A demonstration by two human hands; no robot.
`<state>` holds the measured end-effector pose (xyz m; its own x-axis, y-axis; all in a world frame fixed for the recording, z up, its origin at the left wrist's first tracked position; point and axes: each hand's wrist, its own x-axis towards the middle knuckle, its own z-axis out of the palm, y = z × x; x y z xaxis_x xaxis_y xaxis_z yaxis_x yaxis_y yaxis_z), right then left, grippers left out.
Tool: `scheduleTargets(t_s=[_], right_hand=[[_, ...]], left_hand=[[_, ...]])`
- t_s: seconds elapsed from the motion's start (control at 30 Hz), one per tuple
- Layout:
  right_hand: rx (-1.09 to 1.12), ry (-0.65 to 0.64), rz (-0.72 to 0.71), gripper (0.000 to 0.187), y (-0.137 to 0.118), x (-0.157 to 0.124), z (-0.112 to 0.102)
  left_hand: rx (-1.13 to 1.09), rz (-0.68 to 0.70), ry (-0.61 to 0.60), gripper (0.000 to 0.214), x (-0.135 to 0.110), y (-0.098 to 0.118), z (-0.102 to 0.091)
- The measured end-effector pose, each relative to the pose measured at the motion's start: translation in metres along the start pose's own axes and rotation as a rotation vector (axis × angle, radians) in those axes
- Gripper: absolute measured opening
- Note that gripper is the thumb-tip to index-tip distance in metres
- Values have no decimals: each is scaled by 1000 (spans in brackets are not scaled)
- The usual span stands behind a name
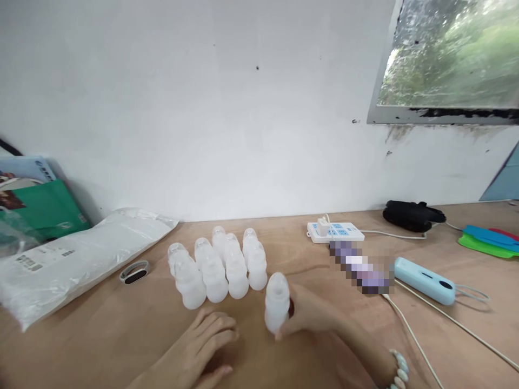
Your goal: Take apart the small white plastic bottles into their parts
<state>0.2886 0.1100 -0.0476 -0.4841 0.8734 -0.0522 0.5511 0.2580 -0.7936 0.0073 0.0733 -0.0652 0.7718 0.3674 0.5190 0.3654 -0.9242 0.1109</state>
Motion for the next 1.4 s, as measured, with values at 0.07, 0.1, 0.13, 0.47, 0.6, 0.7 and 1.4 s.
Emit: scheduleTargets(t_s=[0.07,0.1,0.13,0.47,0.6,0.7,1.4], right_hand=[[185,-27,-106,47,-5,1,21],[287,-5,-150,46,-9,1,33],[352,11,-158,45,-12,2,43],[440,-93,-99,58,-20,-7,34],[368,-29,-107,30,-25,-9,22],[262,9,-118,30,-30,-12,18],[182,174,-163,34,-16,-9,16]], left_hand=[[-149,-92,-44,45,-5,-2,11],[-217,-134,-39,57,-8,-4,17],[-276,-175,-21,68,-10,-6,22],[-252,-320,15,63,-8,-1,17],[-245,-402,-45,58,-5,3,7],[-412,-487,-88,50,-1,4,2],[-1308,-813,-61,50,13,1,6]])
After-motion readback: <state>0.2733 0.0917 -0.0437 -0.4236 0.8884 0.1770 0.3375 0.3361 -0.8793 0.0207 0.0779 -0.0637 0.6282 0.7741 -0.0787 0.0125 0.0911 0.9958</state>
